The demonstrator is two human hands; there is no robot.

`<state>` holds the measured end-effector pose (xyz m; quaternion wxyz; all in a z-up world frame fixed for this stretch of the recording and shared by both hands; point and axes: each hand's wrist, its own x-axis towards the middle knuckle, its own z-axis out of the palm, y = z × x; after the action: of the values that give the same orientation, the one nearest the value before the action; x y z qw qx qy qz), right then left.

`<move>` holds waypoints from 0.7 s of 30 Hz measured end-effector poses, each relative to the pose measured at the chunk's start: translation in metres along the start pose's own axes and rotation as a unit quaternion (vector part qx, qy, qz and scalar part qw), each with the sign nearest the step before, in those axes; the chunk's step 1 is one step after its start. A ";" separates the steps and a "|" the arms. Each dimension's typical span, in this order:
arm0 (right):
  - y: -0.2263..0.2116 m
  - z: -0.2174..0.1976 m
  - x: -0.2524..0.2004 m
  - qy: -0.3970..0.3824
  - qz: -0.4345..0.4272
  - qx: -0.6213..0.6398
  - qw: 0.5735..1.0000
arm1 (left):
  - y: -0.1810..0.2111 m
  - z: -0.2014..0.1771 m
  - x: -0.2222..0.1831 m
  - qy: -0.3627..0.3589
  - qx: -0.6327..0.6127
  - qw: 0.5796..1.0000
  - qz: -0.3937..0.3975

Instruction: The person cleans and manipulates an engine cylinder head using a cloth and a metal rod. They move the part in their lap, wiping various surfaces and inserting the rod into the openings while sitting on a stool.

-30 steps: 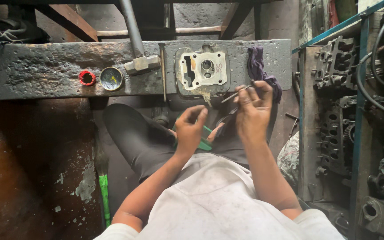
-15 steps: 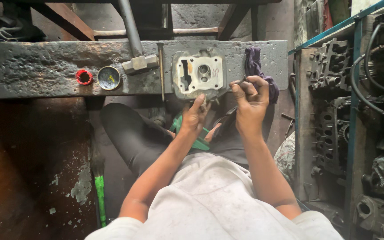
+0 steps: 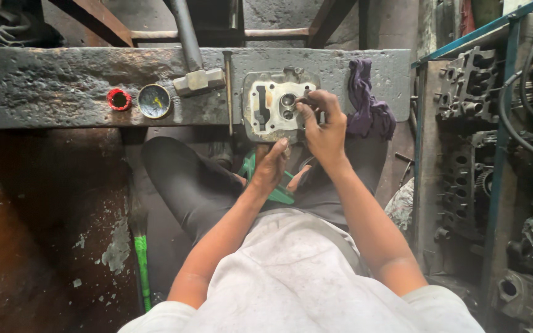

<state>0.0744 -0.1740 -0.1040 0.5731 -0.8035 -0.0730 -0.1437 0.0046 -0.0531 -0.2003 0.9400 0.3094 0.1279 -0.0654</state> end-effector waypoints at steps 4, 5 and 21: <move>-0.003 -0.002 -0.002 -0.022 -0.074 -0.089 0.993 | 0.004 0.003 -0.002 -0.010 -0.023 1.000 -0.004; -0.004 -0.002 -0.002 -0.024 -0.076 -0.090 0.993 | 0.005 0.004 -0.001 -0.010 -0.025 1.000 -0.004; -0.043 -0.021 0.020 -0.162 -0.125 -0.287 0.936 | 0.026 0.034 -0.005 0.023 -0.045 0.999 -0.017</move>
<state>0.0780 -0.1807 -0.0526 0.2755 -0.9307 -0.2201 -0.0973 0.0115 -0.0523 -0.1575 0.9486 0.2661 0.1572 -0.0682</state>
